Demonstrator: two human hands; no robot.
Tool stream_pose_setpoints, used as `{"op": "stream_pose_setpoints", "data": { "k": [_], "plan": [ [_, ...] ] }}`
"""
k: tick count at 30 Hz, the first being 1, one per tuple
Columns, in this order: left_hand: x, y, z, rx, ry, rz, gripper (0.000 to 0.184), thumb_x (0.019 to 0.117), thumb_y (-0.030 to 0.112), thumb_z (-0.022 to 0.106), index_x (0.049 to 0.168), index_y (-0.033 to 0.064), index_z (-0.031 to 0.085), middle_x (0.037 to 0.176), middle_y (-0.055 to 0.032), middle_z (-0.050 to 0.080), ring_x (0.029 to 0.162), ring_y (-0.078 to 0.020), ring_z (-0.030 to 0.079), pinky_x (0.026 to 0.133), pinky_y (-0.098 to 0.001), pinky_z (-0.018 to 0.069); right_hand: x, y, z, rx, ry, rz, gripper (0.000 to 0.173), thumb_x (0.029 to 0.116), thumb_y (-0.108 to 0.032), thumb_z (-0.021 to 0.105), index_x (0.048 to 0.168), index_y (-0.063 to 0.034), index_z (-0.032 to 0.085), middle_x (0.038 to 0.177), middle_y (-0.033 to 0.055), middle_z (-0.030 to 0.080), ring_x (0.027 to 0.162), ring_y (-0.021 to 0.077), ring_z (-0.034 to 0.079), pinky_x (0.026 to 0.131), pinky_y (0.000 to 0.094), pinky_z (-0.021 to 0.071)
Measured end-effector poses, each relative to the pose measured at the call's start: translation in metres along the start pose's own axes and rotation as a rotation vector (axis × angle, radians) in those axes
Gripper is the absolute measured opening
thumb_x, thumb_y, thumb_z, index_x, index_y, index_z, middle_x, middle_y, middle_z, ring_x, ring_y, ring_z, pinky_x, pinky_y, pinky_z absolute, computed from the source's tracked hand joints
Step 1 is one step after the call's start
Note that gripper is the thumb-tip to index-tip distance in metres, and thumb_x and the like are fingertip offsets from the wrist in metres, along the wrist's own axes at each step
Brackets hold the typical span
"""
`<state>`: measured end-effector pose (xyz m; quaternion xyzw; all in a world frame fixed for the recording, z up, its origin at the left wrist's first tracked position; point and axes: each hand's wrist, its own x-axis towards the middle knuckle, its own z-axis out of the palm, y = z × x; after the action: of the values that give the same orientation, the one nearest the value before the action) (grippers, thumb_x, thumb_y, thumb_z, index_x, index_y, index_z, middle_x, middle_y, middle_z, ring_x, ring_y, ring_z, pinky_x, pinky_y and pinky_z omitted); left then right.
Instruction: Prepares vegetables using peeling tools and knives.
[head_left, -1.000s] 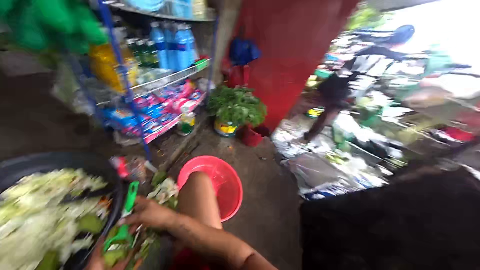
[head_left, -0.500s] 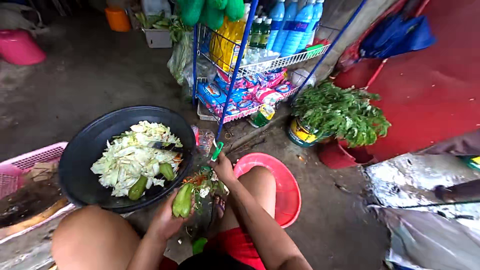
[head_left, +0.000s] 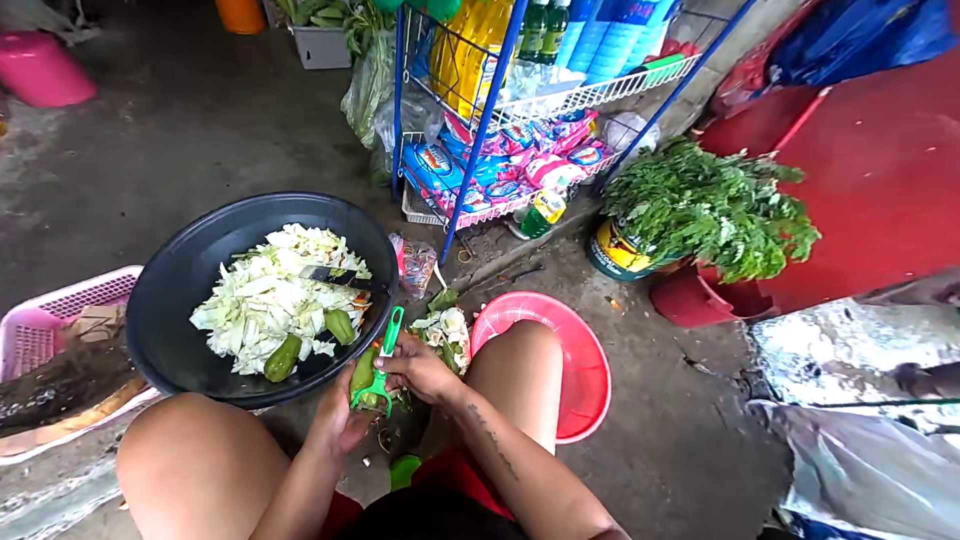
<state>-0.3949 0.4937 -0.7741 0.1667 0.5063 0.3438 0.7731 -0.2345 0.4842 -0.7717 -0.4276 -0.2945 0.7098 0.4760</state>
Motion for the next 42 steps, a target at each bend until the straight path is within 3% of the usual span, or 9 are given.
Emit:
{"op": "stream_pose_setpoints", "data": {
  "k": [8,11,14,19,22,25,28,35,42],
  "plan": [
    [0.001,-0.013,-0.006,0.041,-0.019,-0.149,0.052,0.1121,0.046,0.030,0.126,0.0032,0.058,0.097,-0.0167,0.068,0.074,-0.0242,0.068,0.063,-0.0365,0.0590,0.040,-0.005,-0.048,-0.137,0.324,-0.053,0.043,0.0998,-0.002,0.063,0.137,-0.0005,0.042,0.092,0.0105,0.063,0.064,0.0143,0.063,0.059,0.0291,0.0571],
    [0.005,-0.007,-0.008,0.007,-0.036,-0.142,0.055,0.1124,0.046,0.026,0.124,0.0022,0.058,0.096,-0.0165,0.068,0.074,-0.0235,0.068,0.064,-0.0355,0.0592,0.034,-0.013,-0.052,-0.428,0.464,-0.235,0.055,0.0969,-0.006,0.069,0.144,0.0043,0.044,0.111,0.0156,0.068,0.080,0.0139,0.068,0.074,0.0298,0.0585],
    [0.010,-0.003,-0.011,-0.012,-0.019,-0.105,0.055,0.1127,0.045,0.025,0.123,0.0020,0.058,0.094,-0.0171,0.068,0.074,-0.0241,0.068,0.065,-0.0358,0.0593,0.008,-0.020,-0.021,-0.263,0.370,-0.288,0.045,0.0972,-0.002,0.067,0.137,0.0044,0.046,0.104,0.0132,0.069,0.076,0.0136,0.069,0.070,0.0281,0.0598],
    [0.007,-0.008,-0.005,-0.071,-0.068,-0.014,0.051,0.1126,0.043,0.026,0.126,0.0057,0.058,0.102,-0.0150,0.069,0.088,-0.0243,0.070,0.076,-0.0405,0.0601,-0.010,0.000,0.003,0.011,0.103,-0.067,0.033,0.1001,0.000,0.059,0.130,0.0001,0.045,0.096,0.0097,0.066,0.070,0.0145,0.067,0.065,0.0302,0.0595],
    [0.003,-0.009,-0.006,-0.062,-0.077,-0.079,0.051,0.1126,0.043,0.026,0.122,0.0051,0.059,0.094,-0.0146,0.068,0.077,-0.0232,0.069,0.067,-0.0370,0.0601,0.007,0.003,-0.015,0.059,0.198,-0.110,0.032,0.1008,0.000,0.057,0.130,-0.0009,0.043,0.093,0.0089,0.065,0.069,0.0151,0.066,0.065,0.0313,0.0593],
    [0.001,-0.009,-0.008,-0.067,-0.097,-0.122,0.054,0.1125,0.044,0.026,0.123,0.0018,0.058,0.094,-0.0174,0.067,0.074,-0.0247,0.068,0.063,-0.0355,0.0596,0.028,-0.002,-0.056,-0.271,0.502,-0.259,0.046,0.0997,-0.004,0.064,0.140,0.0046,0.044,0.098,0.0130,0.067,0.073,0.0147,0.066,0.070,0.0308,0.0585],
    [0.009,-0.004,-0.012,-0.089,-0.057,-0.044,0.055,0.1121,0.048,0.026,0.126,0.0036,0.055,0.098,-0.0154,0.067,0.078,-0.0227,0.068,0.066,-0.0343,0.0592,0.021,-0.009,-0.062,-0.628,0.602,-0.448,0.047,0.0959,-0.012,0.070,0.136,0.0053,0.053,0.102,0.0126,0.069,0.079,0.0135,0.066,0.078,0.0317,0.0576],
    [0.015,-0.007,0.003,-0.231,0.018,0.243,0.028,0.1113,0.028,0.038,0.120,0.0070,0.054,0.096,-0.0108,0.067,0.083,-0.0193,0.069,0.071,-0.0361,0.0604,-0.015,0.003,0.026,0.200,0.361,-0.251,0.032,0.1003,0.002,0.058,0.129,0.0017,0.044,0.097,0.0130,0.066,0.074,0.0183,0.069,0.069,0.0331,0.0617],
    [0.013,-0.006,-0.002,-0.343,0.036,0.375,0.020,0.1092,0.021,0.039,0.118,0.0097,0.053,0.095,-0.0084,0.066,0.077,-0.0167,0.069,0.064,-0.0298,0.0596,0.000,0.017,-0.005,0.255,0.608,-0.294,0.037,0.1008,0.002,0.058,0.134,0.0009,0.042,0.096,0.0140,0.064,0.070,0.0181,0.067,0.064,0.0333,0.0604]
  ]
}}
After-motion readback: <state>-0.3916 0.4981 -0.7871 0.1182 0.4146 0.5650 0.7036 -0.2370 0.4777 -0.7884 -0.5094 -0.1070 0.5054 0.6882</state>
